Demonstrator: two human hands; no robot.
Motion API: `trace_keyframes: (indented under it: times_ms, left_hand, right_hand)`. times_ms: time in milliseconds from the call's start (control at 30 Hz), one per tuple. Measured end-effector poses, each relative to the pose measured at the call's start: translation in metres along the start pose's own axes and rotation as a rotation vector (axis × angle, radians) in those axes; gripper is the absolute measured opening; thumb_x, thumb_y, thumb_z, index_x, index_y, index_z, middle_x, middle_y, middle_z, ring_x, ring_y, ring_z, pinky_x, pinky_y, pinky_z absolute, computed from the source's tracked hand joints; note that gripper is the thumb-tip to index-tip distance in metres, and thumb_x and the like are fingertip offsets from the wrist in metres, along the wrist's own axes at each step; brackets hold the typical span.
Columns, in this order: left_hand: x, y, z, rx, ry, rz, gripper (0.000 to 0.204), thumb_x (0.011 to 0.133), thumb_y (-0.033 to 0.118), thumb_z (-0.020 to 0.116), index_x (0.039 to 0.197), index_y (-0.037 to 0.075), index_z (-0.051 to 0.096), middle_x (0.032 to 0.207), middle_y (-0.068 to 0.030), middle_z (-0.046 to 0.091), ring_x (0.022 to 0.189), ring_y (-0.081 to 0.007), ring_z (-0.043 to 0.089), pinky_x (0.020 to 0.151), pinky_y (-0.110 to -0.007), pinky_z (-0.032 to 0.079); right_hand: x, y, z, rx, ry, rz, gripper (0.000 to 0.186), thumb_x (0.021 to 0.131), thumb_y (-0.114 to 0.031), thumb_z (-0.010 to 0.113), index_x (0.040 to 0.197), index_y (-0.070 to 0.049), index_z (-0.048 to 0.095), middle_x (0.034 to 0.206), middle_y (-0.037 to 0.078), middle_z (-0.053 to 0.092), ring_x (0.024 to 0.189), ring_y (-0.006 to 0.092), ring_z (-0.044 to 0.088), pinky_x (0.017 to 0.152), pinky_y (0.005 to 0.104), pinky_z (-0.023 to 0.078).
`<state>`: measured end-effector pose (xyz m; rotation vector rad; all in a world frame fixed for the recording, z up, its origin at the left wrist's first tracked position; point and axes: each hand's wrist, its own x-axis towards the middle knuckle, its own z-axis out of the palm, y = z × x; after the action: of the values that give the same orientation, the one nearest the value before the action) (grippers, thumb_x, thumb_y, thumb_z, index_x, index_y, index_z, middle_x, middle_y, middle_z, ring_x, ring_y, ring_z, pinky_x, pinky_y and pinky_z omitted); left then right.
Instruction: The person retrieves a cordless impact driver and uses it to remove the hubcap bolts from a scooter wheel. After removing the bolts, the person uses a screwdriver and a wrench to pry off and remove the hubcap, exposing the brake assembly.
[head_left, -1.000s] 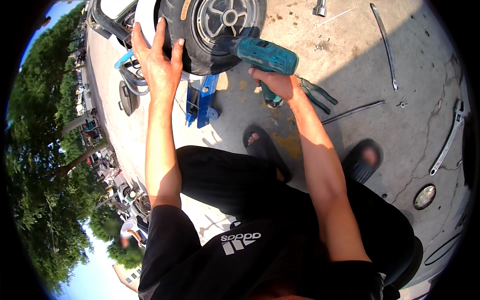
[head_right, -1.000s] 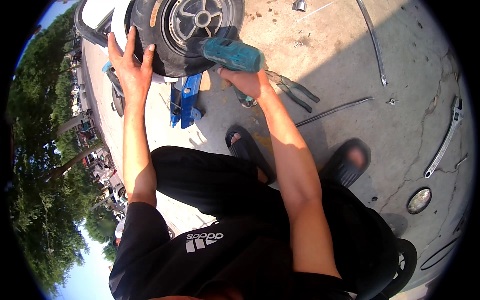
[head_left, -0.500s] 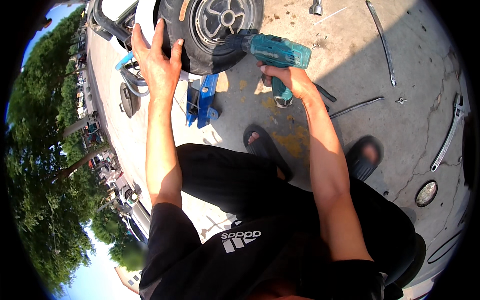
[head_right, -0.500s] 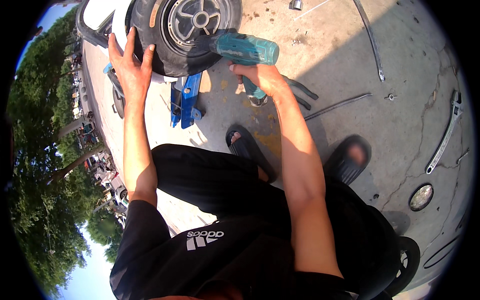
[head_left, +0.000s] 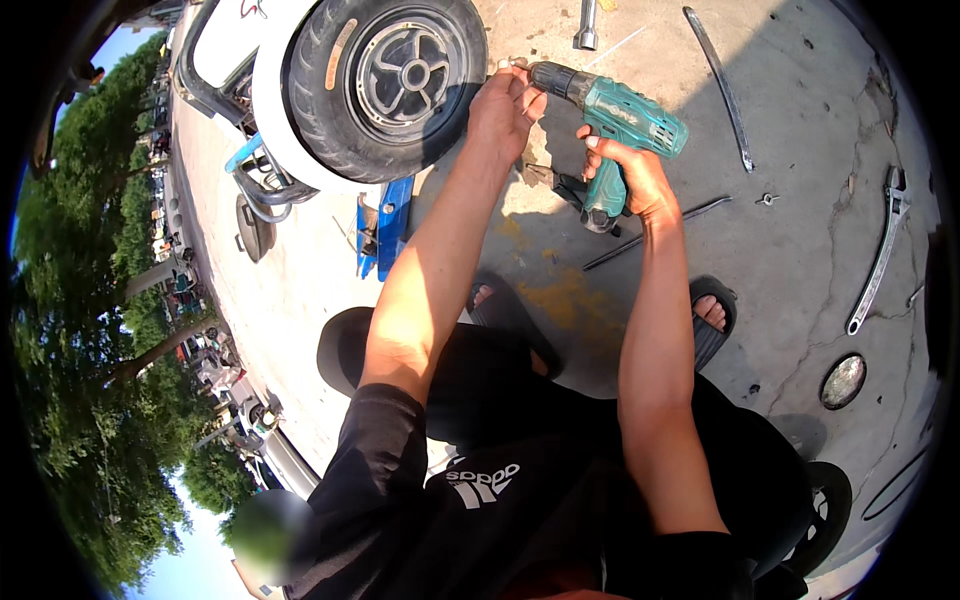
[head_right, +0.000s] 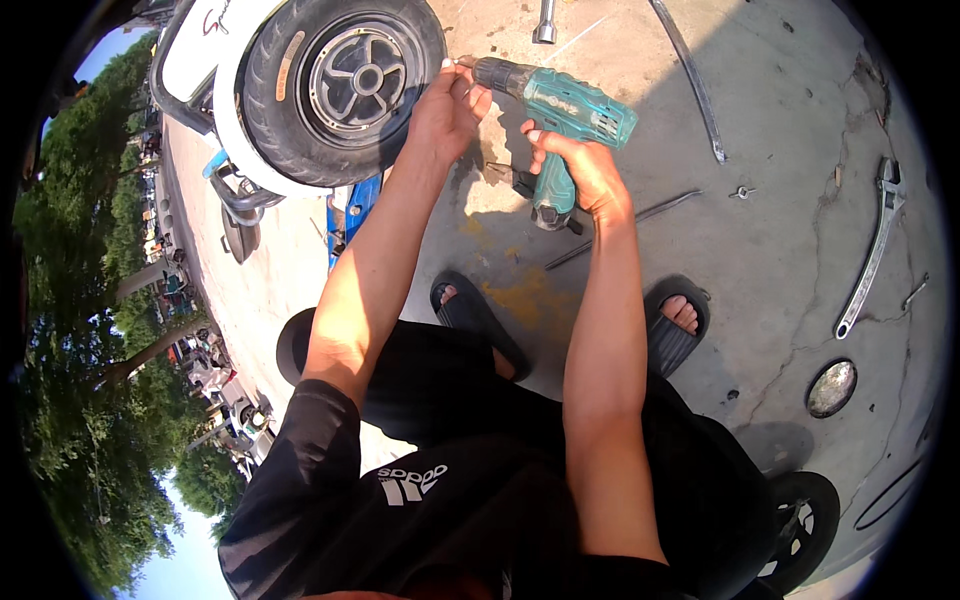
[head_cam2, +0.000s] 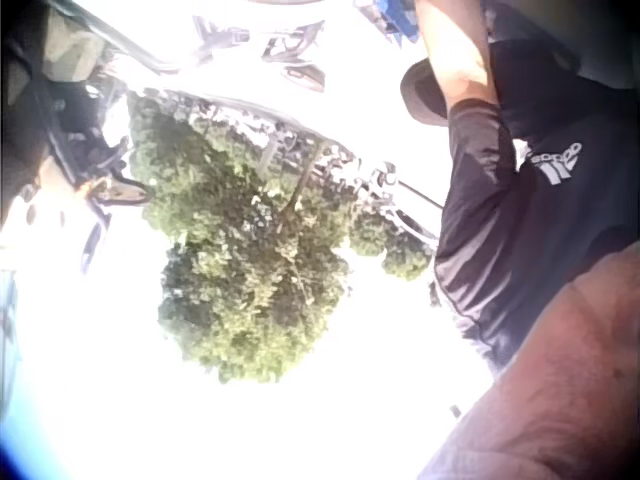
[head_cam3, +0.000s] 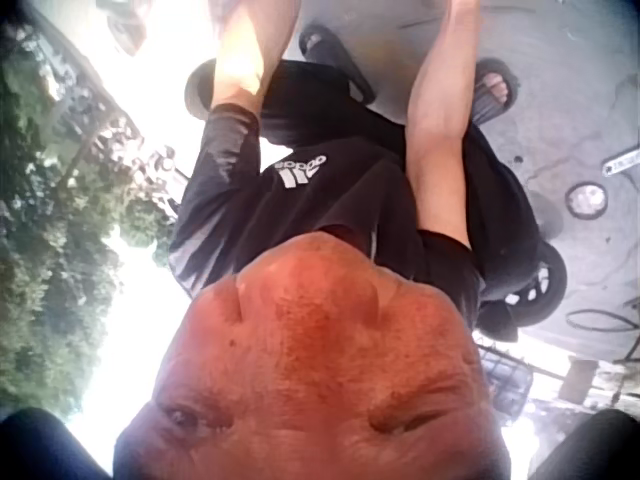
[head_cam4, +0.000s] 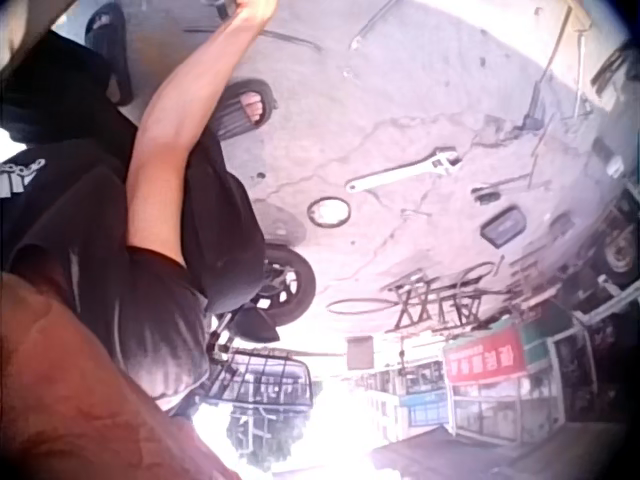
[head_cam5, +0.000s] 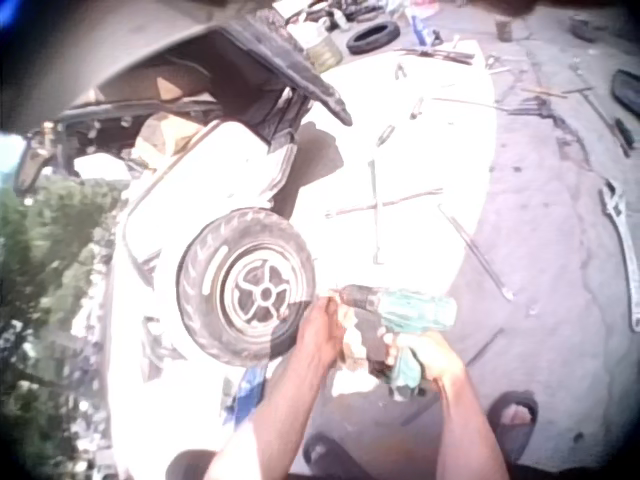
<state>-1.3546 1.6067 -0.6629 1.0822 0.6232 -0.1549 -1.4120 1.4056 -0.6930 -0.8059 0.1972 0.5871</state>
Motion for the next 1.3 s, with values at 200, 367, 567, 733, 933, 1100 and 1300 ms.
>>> trace_keyframes:
  times_ms: [200,367,567,733,933,1100,1300]
  left_hand:
    - [0.033,-0.054,0.009,-0.151,0.229,-0.099,0.024,0.103,0.031,0.058,0.115,0.01,0.062,0.108,-0.0031,0.068,0.095,-0.0167,0.063,0.078,-0.03,0.054]
    - [0.052,-0.082,0.002,0.777,0.188,0.079,0.026,0.095,0.028,0.07,0.106,0.004,0.069,0.094,-0.0044,0.073,0.079,-0.0133,0.067,0.07,-0.028,0.053]
    - [0.057,-0.105,-0.029,1.129,0.3,0.367,0.026,0.091,0.026,0.073,0.095,0.0,0.075,0.079,-0.007,0.075,0.071,-0.0136,0.069,0.064,-0.032,0.053]
    - [-0.022,-0.036,-0.019,1.894,-0.005,0.702,0.02,0.088,0.023,0.071,0.1,0.007,0.074,0.099,-0.0116,0.073,0.092,-0.0294,0.07,0.077,-0.041,0.055]
    - [-0.124,0.13,-0.049,2.495,0.35,1.115,0.056,0.093,0.024,0.067,0.142,0.004,0.049,0.149,-0.0133,0.047,0.141,-0.031,0.042,0.114,-0.057,0.028]
    - [-0.152,0.151,-0.088,2.609,0.489,0.947,0.066,0.099,0.033,0.057,0.151,-0.003,0.037,0.162,-0.0192,0.031,0.15,-0.0343,0.029,0.117,-0.058,0.025]
    - [-0.129,0.177,-0.08,2.621,0.389,1.072,0.055,0.105,0.028,0.047,0.151,0.001,0.04,0.163,-0.014,0.031,0.151,-0.0307,0.028,0.12,-0.056,0.023]
  right_hand:
    - [-0.013,0.008,-0.043,-0.094,0.113,-0.012,0.021,0.085,-0.008,0.068,0.105,0.0,0.068,0.08,0.004,0.064,0.067,0.0153,0.062,0.064,0.0309,0.053]
    - [-0.036,0.005,-0.085,0.009,0.306,-0.031,0.023,0.085,-0.012,0.07,0.106,0.0,0.069,0.078,0.005,0.062,0.068,0.0163,0.061,0.064,0.0324,0.053]
    - [-0.023,-0.016,-0.072,0.077,0.293,-0.116,0.024,0.087,-0.011,0.069,0.107,0.002,0.068,0.076,0.005,0.06,0.066,0.0162,0.058,0.064,0.0333,0.052]
    - [-0.007,-0.017,-0.06,0.068,0.19,-0.098,0.022,0.088,-0.01,0.069,0.106,0.002,0.068,0.076,0.004,0.06,0.066,0.0153,0.059,0.063,0.0319,0.052]
    - [0.017,-0.001,-0.003,0.089,0.102,0.019,0.02,0.087,-0.01,0.069,0.104,-0.001,0.07,0.079,0.004,0.063,0.068,0.0155,0.061,0.063,0.0299,0.053]
    - [0.022,0.019,0.021,0.074,0.029,0.055,0.022,0.085,-0.009,0.069,0.105,0.0,0.069,0.082,0.004,0.065,0.068,0.0154,0.061,0.063,0.0306,0.052]
    - [0.016,0.03,0.031,0.004,-0.011,0.14,0.022,0.083,-0.007,0.069,0.104,0.0,0.068,0.084,0.005,0.066,0.067,0.0161,0.061,0.063,0.0311,0.052]
